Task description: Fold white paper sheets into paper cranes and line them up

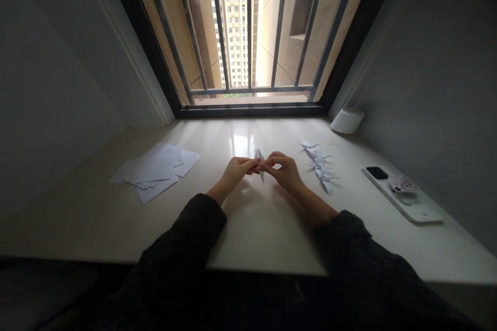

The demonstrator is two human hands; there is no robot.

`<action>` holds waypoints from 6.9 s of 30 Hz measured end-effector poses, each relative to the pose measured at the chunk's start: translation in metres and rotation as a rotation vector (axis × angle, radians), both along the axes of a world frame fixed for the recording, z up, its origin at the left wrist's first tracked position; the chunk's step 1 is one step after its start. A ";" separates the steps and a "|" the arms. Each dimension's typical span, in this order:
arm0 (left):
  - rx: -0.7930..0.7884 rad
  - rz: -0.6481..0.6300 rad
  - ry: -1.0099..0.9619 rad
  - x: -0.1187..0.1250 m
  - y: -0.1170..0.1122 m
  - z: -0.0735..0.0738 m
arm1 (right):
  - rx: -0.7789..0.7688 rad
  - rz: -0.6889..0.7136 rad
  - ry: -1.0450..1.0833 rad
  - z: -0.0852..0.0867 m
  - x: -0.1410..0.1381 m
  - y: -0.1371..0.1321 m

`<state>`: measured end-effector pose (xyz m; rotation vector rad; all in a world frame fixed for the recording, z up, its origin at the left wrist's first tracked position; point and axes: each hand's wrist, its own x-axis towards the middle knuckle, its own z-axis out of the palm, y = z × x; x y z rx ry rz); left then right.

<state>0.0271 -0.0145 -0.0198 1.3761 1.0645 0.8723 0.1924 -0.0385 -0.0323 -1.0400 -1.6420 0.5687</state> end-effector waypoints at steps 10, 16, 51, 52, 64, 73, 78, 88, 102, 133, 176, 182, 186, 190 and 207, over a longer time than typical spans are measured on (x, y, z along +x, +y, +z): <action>0.102 -0.045 -0.012 0.000 -0.001 -0.001 | -0.009 -0.027 0.074 -0.002 -0.003 -0.001; 0.127 -0.049 -0.010 0.000 -0.002 -0.003 | -0.018 -0.025 0.048 0.002 -0.002 -0.001; 0.106 0.083 -0.217 0.007 -0.006 -0.002 | -0.204 -0.098 0.363 -0.005 -0.005 0.003; 0.109 0.086 -0.219 0.007 -0.006 -0.002 | -0.203 -0.105 0.360 -0.005 -0.005 0.003; 0.198 0.092 -0.155 0.006 -0.003 -0.006 | -0.212 -0.152 0.299 -0.005 -0.003 0.005; 0.158 0.120 -0.143 0.006 -0.005 -0.003 | -0.242 -0.140 0.279 -0.002 -0.007 0.001; 0.173 0.137 -0.138 0.006 -0.006 -0.001 | -0.224 -0.130 0.256 -0.003 -0.007 0.001; 0.137 0.252 -0.181 0.007 -0.006 -0.002 | -0.402 -0.008 0.392 -0.002 -0.008 0.002; 0.193 0.230 -0.146 0.007 -0.009 -0.002 | -0.459 0.113 0.348 -0.006 -0.006 0.002; -0.023 0.259 -0.157 -0.002 0.004 -0.006 | 0.274 -0.060 -0.368 0.000 -0.002 -0.004; 0.320 0.085 -0.037 0.002 0.001 -0.007 | -0.018 0.159 0.077 -0.007 -0.001 0.005; 0.238 0.137 -0.076 0.001 -0.001 -0.003 | -0.026 0.174 0.087 -0.006 -0.004 0.005; 0.179 0.125 -0.086 0.001 -0.002 -0.002 | -0.038 0.144 0.143 -0.006 -0.006 0.003; 0.181 0.109 -0.100 0.003 -0.004 -0.001 | -0.012 0.057 0.177 -0.005 -0.008 0.001; 0.232 0.105 -0.103 0.003 -0.003 -0.002 | -0.201 0.013 0.392 -0.007 -0.008 0.003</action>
